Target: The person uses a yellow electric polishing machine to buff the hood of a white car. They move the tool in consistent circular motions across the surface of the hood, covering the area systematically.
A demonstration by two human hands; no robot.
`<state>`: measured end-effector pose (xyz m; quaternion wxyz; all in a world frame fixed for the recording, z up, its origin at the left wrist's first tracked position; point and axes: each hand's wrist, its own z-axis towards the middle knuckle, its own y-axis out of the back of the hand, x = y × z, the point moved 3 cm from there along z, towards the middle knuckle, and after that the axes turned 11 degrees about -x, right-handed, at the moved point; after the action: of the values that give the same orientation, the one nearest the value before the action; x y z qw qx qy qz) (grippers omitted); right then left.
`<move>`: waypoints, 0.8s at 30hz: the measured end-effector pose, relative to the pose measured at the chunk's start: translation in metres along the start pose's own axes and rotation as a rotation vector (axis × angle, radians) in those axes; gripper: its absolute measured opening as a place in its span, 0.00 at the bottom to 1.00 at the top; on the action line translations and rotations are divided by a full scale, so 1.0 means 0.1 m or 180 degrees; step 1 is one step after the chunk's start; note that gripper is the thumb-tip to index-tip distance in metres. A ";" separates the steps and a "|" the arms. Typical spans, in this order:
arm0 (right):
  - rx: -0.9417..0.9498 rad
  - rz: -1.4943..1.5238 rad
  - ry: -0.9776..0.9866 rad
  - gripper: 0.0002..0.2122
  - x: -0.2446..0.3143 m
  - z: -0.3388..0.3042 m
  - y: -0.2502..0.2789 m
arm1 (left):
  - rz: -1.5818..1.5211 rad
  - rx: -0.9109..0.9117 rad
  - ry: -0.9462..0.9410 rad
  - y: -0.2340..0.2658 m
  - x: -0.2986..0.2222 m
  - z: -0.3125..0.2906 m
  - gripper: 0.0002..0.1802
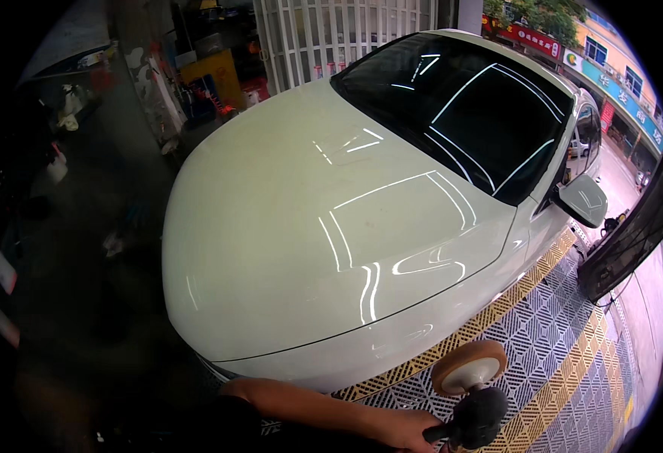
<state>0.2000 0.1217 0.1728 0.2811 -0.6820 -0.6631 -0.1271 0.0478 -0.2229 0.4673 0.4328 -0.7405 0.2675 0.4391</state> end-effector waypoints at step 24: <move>0.3200 0.2958 0.0336 0.17 1.55 -1.33 -1.63 | 0.0361 -0.2982 0.0706 1.14 -1.32 -3.11 0.12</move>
<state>0.0815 0.1714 0.3995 0.6207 -0.6754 -0.2656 0.2967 0.0274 -0.5477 0.6119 -0.0029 -0.8824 0.1255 0.4535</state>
